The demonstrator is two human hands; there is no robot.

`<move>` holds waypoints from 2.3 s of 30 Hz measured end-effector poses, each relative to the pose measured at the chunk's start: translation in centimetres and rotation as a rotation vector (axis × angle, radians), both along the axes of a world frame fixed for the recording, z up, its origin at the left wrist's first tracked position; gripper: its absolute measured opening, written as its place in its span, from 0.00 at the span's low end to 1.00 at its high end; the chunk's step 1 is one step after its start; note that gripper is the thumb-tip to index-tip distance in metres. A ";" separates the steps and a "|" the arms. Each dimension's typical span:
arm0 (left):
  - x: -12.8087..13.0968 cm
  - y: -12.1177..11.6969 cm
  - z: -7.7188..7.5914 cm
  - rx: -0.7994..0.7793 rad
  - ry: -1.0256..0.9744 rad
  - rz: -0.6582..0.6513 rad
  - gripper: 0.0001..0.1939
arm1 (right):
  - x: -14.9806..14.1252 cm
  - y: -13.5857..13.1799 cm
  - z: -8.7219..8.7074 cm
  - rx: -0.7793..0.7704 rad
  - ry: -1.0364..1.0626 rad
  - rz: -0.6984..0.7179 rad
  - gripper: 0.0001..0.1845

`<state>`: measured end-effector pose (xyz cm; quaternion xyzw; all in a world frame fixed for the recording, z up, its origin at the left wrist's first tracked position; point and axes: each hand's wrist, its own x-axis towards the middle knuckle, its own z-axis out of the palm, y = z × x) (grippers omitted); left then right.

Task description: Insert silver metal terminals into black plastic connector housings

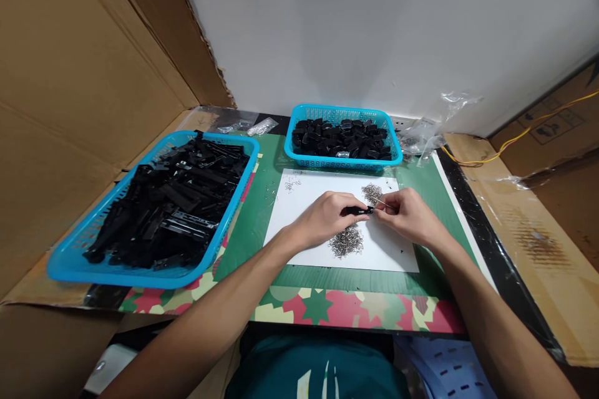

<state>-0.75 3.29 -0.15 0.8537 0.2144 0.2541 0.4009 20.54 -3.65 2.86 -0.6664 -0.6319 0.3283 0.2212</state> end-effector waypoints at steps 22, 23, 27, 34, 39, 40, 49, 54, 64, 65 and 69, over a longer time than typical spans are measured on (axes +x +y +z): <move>-0.3 0.0 0.6 0.034 0.075 0.008 0.13 | 2.1 0.0 0.3 0.000 0.026 -0.003 0.18; -0.2 0.0 0.6 0.038 0.077 0.006 0.13 | 2.1 0.0 0.4 0.038 0.022 -0.025 0.19; -0.1 -0.1 0.6 0.039 0.084 0.012 0.12 | 2.0 -0.1 0.6 0.134 0.051 -0.028 0.23; 0.0 0.0 0.5 0.000 0.071 0.025 0.12 | 2.2 -0.3 0.7 0.473 0.066 -0.177 0.17; 0.0 -0.1 0.4 -0.015 0.073 0.031 0.12 | 1.7 -0.3 0.3 0.420 0.303 -0.318 0.18; 0.0 -0.1 0.4 -0.010 0.071 0.028 0.12 | 1.4 -0.3 0.1 0.396 0.363 -0.327 0.19; -0.1 0.0 0.1 0.015 0.070 -0.001 0.13 | 0.1 -0.1 -1.9 0.193 0.531 -0.340 0.22; -0.1 0.1 0.0 0.025 0.065 -0.013 0.14 | 0.1 -0.3 -1.8 0.178 0.502 -0.314 0.22; 0.0 0.1 -0.2 0.016 0.042 -0.012 0.14 | 0.0 -0.6 -1.4 0.230 0.354 -0.261 0.19; 0.0 0.1 -0.2 0.017 0.040 -0.010 0.14 | 0.0 -0.6 -1.4 0.240 0.335 -0.256 0.18; 0.0 0.0 -0.2 0.020 0.034 -0.012 0.14 | -0.2 -0.8 -1.2 0.277 0.248 -0.239 0.16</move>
